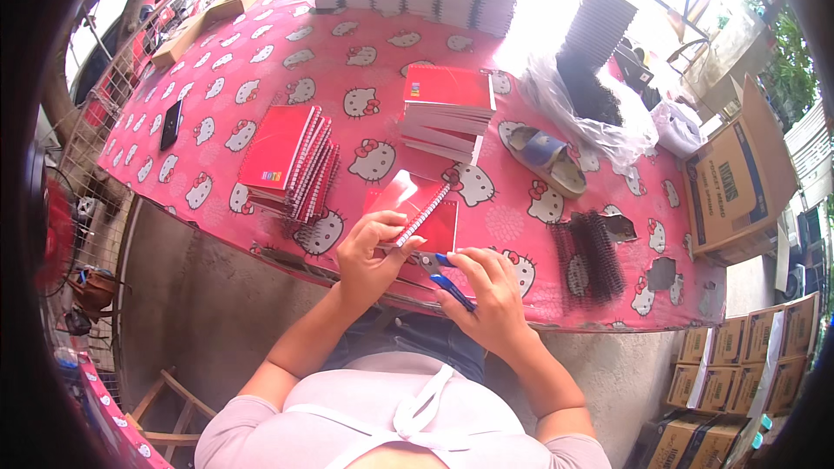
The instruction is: The person prepares notebooks by applying tape to the spiral bindings and trimming the excess tape with scissors. The person then stacks the finished notebooks together.
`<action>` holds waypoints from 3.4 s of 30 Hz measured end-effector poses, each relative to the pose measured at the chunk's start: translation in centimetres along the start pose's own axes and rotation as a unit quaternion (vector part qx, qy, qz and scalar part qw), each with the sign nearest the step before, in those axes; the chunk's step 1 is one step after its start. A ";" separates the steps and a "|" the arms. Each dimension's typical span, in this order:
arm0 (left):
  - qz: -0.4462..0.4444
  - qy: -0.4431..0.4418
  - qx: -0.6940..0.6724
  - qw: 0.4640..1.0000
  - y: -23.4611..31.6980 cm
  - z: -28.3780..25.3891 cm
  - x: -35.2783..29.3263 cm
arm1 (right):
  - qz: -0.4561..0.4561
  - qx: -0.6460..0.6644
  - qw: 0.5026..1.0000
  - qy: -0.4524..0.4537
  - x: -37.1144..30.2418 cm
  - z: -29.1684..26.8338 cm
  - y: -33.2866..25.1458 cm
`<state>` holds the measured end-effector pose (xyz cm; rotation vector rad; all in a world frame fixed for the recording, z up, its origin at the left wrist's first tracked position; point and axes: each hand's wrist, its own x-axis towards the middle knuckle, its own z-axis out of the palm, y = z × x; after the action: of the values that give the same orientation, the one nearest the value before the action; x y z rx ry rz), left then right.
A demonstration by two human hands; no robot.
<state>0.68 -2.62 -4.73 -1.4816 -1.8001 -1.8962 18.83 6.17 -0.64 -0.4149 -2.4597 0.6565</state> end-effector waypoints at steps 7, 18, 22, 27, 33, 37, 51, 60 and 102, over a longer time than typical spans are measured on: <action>-0.033 0.004 -0.032 0.999 -0.5 0.3 -1.6 | 0.080 0.135 0.985 -0.074 1.4 0.1 -0.9; 0.111 0.082 0.005 0.990 2.3 -5.4 4.2 | 0.125 0.074 0.989 0.003 -0.2 -1.3 1.5; 0.162 0.113 0.090 0.976 4.2 -11.5 12.4 | 0.169 -0.190 0.967 0.001 -4.7 -1.2 7.8; 0.050 -0.218 0.384 0.896 -2.9 -14.6 18.6 | 0.154 -0.058 0.985 0.053 -0.6 1.1 5.9; -0.064 -0.319 0.357 0.876 -6.4 -12.9 17.7 | 0.300 0.120 0.946 -0.002 3.6 5.7 6.4; -0.044 -0.198 0.159 0.966 0.7 -10.9 14.4 | 0.276 0.090 0.957 0.022 3.3 5.2 7.0; -0.079 -0.053 0.239 0.966 3.7 -0.7 2.1 | 0.165 0.360 0.912 0.105 3.3 7.5 4.4; 0.012 -0.116 0.168 0.979 2.3 1.1 3.7 | 0.339 -0.278 0.891 0.119 -1.3 -3.6 12.1; 0.007 -0.086 0.145 0.986 1.9 1.8 2.9 | 0.182 0.208 0.959 -0.055 5.3 -3.5 3.7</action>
<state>1.45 -0.17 -1.79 -1.5854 -2.0280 -1.4591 17.20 12.70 2.26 -0.6807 -2.2735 1.3518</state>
